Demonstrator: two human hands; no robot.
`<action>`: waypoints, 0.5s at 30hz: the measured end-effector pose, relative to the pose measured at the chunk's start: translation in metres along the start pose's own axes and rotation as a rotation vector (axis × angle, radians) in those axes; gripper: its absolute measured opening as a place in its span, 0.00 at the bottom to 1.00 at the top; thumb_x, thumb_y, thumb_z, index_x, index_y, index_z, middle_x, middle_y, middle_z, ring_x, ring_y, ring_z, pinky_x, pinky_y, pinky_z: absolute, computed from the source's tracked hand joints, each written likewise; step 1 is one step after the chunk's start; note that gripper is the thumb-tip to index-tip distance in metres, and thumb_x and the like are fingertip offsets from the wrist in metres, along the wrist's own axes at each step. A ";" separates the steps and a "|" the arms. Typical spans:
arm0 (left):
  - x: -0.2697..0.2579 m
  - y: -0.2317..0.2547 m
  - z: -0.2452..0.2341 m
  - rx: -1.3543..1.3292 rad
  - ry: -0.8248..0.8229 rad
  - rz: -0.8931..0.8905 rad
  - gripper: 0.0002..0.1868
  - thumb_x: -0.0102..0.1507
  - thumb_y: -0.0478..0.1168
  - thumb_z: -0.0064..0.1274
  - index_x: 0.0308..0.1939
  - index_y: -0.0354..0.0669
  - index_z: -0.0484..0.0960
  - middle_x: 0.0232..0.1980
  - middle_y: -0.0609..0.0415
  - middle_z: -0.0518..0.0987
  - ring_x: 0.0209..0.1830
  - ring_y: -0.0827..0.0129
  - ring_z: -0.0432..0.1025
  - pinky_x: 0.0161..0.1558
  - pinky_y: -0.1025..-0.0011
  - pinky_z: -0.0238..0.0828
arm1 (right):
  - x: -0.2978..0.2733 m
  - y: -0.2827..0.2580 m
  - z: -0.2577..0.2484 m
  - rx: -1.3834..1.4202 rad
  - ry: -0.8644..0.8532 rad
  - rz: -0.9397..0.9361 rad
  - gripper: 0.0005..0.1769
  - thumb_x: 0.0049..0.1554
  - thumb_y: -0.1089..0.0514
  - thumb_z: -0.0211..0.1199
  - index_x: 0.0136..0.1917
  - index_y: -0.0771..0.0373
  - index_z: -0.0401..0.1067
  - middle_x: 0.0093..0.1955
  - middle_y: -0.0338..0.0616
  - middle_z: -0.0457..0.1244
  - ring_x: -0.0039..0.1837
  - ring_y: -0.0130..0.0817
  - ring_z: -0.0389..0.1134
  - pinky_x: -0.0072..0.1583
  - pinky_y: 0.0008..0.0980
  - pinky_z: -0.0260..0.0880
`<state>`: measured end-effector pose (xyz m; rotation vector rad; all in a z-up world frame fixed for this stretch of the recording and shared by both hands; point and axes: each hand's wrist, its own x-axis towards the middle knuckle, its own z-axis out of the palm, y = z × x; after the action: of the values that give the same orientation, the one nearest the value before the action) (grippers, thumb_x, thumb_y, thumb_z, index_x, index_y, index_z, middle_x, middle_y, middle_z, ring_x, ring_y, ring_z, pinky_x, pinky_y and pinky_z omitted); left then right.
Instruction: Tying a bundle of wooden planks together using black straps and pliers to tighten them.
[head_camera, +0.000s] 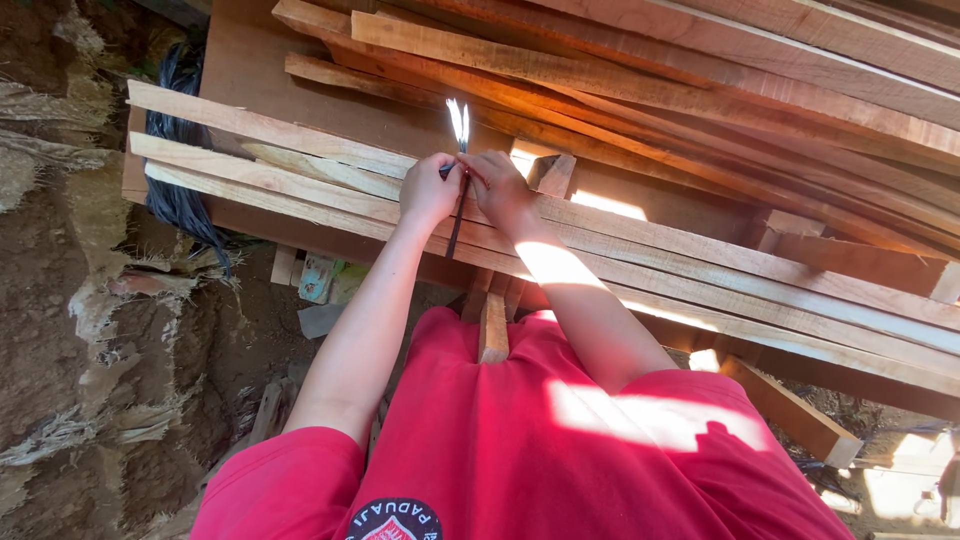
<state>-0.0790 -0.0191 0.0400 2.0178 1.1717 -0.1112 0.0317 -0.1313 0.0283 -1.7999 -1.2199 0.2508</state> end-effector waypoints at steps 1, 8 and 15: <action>0.001 -0.002 0.000 -0.001 0.001 0.002 0.12 0.65 0.52 0.55 0.44 0.56 0.88 0.41 0.47 0.85 0.50 0.46 0.78 0.51 0.49 0.76 | 0.001 0.002 0.001 -0.001 0.001 -0.001 0.15 0.58 0.66 0.66 0.57 0.54 0.80 0.45 0.40 0.70 0.52 0.41 0.72 0.56 0.36 0.74; 0.002 -0.013 0.004 -0.081 -0.038 0.003 0.11 0.65 0.55 0.56 0.44 0.61 0.88 0.40 0.52 0.85 0.51 0.52 0.78 0.52 0.55 0.75 | -0.012 0.025 0.020 -0.057 -0.070 0.003 0.06 0.64 0.62 0.57 0.51 0.59 0.74 0.43 0.44 0.63 0.50 0.47 0.70 0.54 0.38 0.73; -0.001 -0.009 0.003 -0.306 -0.008 -0.050 0.08 0.62 0.50 0.61 0.40 0.57 0.89 0.29 0.58 0.85 0.41 0.64 0.81 0.47 0.66 0.75 | -0.005 0.020 0.012 0.062 -0.314 0.478 0.07 0.60 0.61 0.58 0.45 0.67 0.74 0.50 0.56 0.62 0.60 0.59 0.67 0.63 0.45 0.68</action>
<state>-0.0854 -0.0191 0.0337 1.7192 1.1586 0.0341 0.0346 -0.1308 0.0048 -2.0290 -0.9554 0.8608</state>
